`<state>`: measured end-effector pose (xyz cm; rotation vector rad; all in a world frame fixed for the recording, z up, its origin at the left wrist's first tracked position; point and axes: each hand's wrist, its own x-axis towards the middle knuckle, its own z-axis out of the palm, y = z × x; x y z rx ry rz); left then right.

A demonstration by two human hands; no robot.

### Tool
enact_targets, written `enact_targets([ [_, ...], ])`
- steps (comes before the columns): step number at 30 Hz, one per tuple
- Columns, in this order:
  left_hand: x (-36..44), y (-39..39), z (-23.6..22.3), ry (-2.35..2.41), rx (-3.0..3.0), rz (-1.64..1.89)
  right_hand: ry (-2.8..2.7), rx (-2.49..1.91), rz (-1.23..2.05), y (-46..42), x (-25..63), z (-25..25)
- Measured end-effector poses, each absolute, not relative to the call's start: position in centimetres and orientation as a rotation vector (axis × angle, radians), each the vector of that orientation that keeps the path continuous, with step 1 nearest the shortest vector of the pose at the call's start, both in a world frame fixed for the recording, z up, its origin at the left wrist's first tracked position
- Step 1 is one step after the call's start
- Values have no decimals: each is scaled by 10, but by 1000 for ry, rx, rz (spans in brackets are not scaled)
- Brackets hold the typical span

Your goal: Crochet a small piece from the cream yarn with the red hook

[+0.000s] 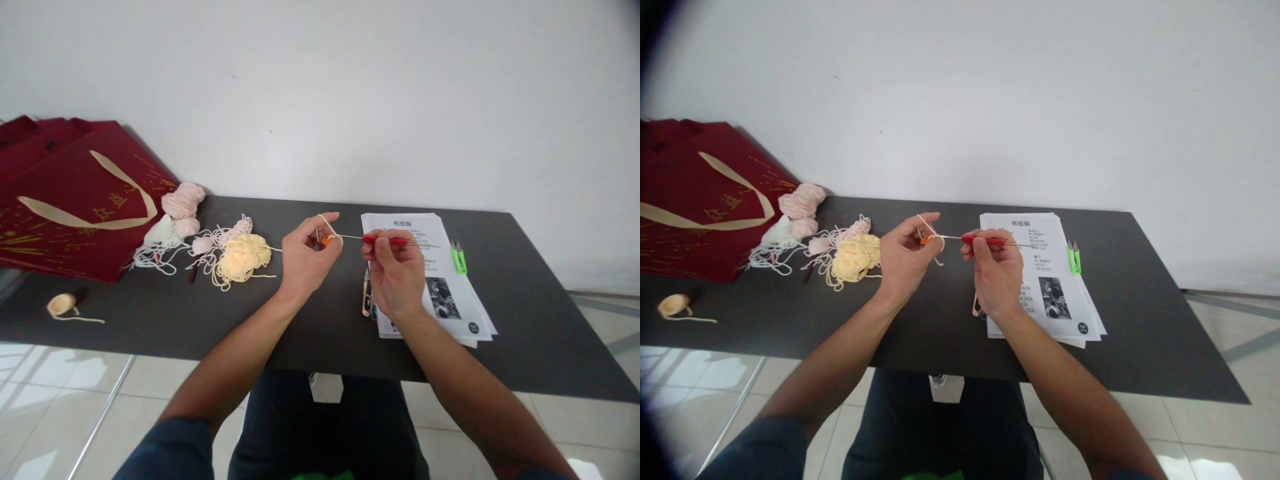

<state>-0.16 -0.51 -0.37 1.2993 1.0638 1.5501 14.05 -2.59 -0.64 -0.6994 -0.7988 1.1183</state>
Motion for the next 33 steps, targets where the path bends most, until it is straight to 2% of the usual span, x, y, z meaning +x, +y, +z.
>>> enact_targets([
  [16,-1,-6,-3,982,1246,1517,-826,-720,1158,-28,139,-5],
  [33,0,-4,-6,985,1199,1586,-836,-706,1050,-23,149,-7],
])
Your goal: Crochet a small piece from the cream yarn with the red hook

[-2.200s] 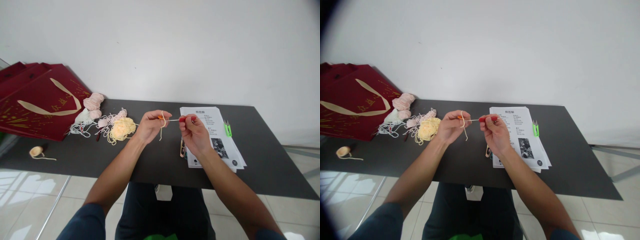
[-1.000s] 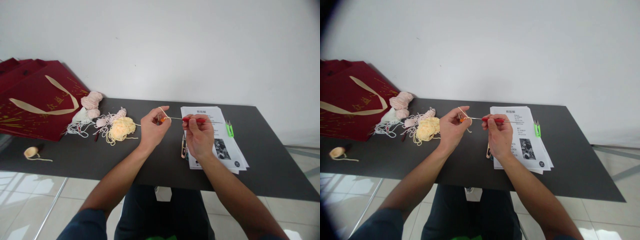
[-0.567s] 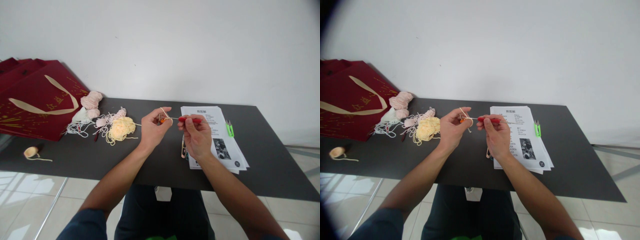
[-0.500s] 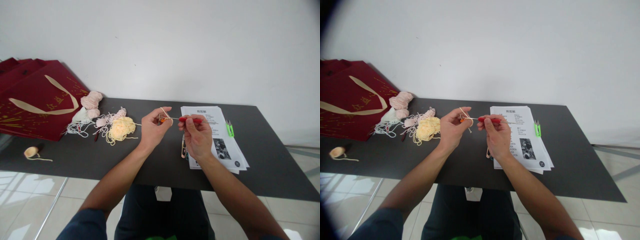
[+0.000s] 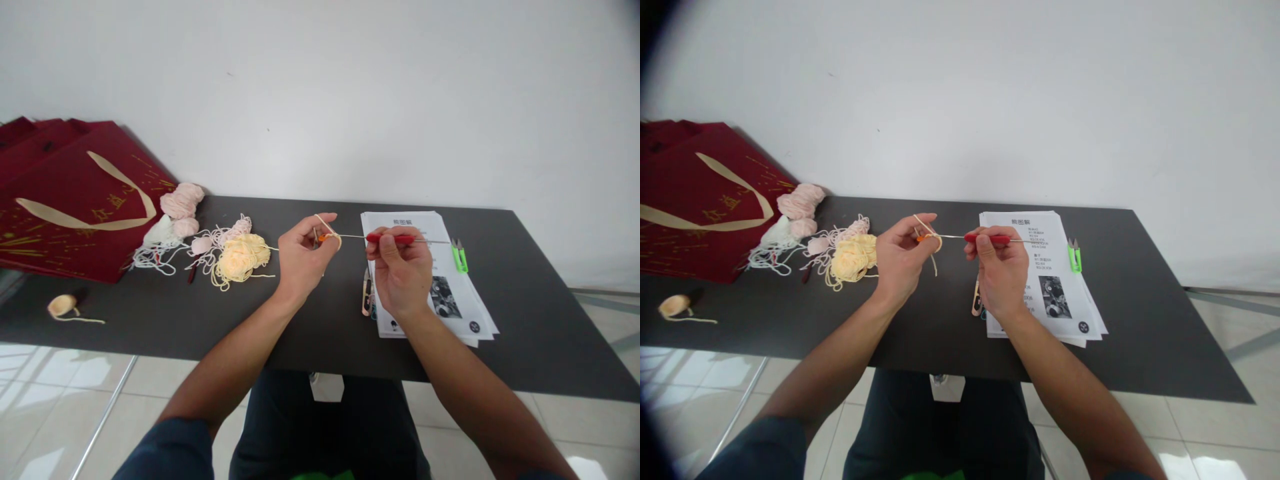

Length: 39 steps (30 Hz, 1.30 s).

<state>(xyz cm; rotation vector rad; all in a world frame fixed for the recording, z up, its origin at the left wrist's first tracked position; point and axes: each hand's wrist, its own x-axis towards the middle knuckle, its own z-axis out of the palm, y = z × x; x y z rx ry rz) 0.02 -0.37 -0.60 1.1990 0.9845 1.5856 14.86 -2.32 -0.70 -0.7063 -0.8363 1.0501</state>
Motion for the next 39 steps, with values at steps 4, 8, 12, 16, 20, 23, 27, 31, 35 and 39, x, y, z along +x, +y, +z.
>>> enact_targets([
  [4,0,-5,-5,1022,1219,1605,-921,-724,948,-24,150,-12],
  [8,0,-7,-5,1082,1247,1626,-964,-723,874,-25,147,-14],
  [12,1,-7,-5,1135,1278,1676,-1010,-738,760,-32,140,-11],
  [16,2,-8,-5,1179,1248,1724,-1202,-772,543,-42,137,-13],
  [20,1,-4,-5,1111,1104,1720,-1461,-754,293,-46,142,-20],
  [23,0,-1,-4,967,949,1694,-1529,-724,241,-44,145,-22],
  [27,-1,0,0,821,805,1586,-1553,-739,274,-41,146,-26],
  [31,-3,0,4,720,693,1476,-1540,-728,275,-40,145,-30],
  [35,-7,2,6,638,652,1396,-1484,-738,387,-40,143,-28],
  [39,-9,4,5,652,706,1362,-1225,-738,727,-33,143,-20],
])
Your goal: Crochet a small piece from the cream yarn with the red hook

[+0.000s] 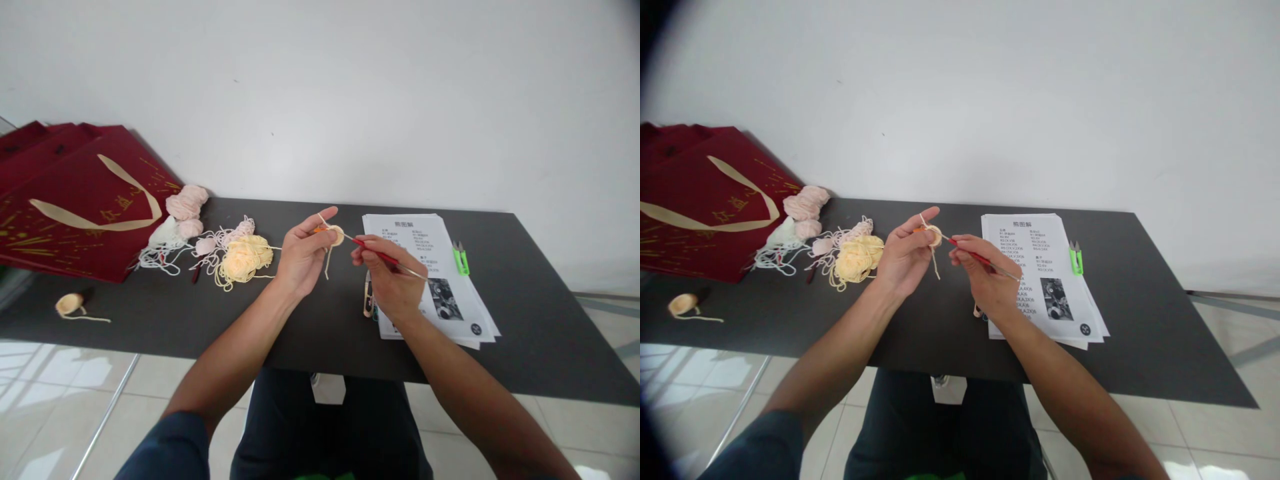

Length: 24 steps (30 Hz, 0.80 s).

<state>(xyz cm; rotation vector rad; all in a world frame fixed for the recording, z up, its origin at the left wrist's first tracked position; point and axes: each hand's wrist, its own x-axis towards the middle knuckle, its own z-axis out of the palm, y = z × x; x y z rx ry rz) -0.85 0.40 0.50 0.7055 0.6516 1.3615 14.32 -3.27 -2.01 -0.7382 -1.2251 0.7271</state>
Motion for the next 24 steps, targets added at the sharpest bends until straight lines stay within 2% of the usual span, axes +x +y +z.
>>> enact_targets([
  [3,-9,3,4,715,818,1349,-1093,-642,917,-23,148,-16],
  [5,-8,3,3,777,909,1335,-1109,-657,930,-17,153,-14],
  [13,-8,6,-4,1061,1062,1318,-1525,-817,405,-23,168,-10],
  [16,-7,4,-7,1132,1165,1395,-1551,-826,334,-27,164,-9],
  [24,-7,1,-4,1016,1272,1430,-1130,-759,851,-20,164,-8],
])
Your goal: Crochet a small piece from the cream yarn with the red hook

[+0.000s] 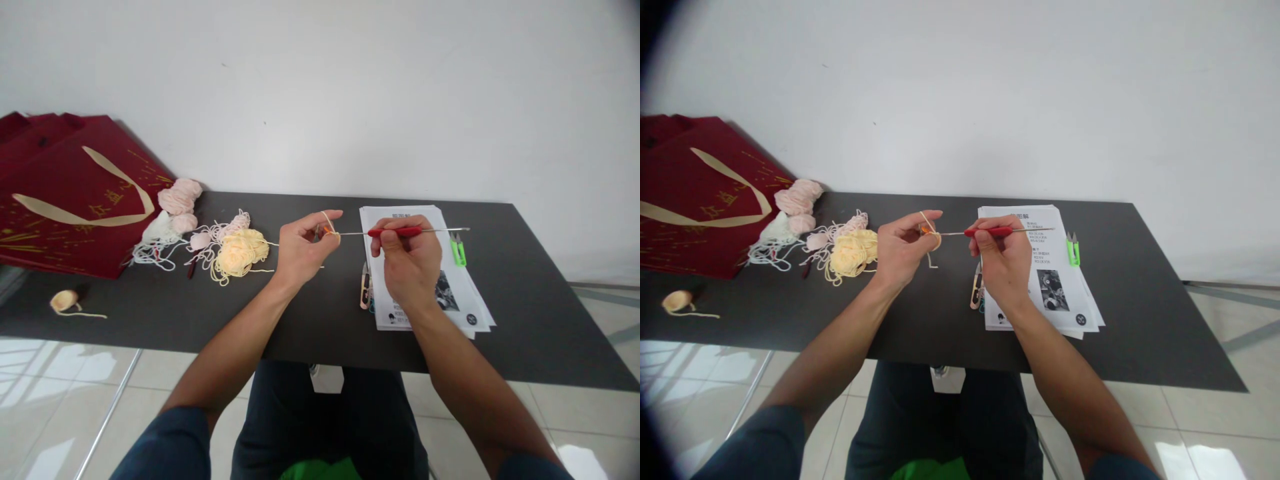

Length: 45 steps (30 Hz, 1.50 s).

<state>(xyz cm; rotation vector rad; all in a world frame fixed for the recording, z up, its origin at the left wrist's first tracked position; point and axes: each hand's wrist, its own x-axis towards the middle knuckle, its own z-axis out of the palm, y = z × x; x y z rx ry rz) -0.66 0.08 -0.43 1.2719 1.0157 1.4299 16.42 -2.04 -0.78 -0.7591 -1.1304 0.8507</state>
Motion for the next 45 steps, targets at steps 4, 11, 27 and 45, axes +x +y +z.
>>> enact_targets([
  [4,-9,3,-4,960,1245,1393,-1088,-760,944,-18,169,-7],
  [11,-5,0,-4,957,1180,1417,-917,-724,1181,-15,165,-9],
  [27,-2,0,-8,910,1128,1477,-747,-779,1233,-20,144,-13],
  [45,-4,1,5,662,711,1364,-1478,-765,411,-40,142,-29],
])
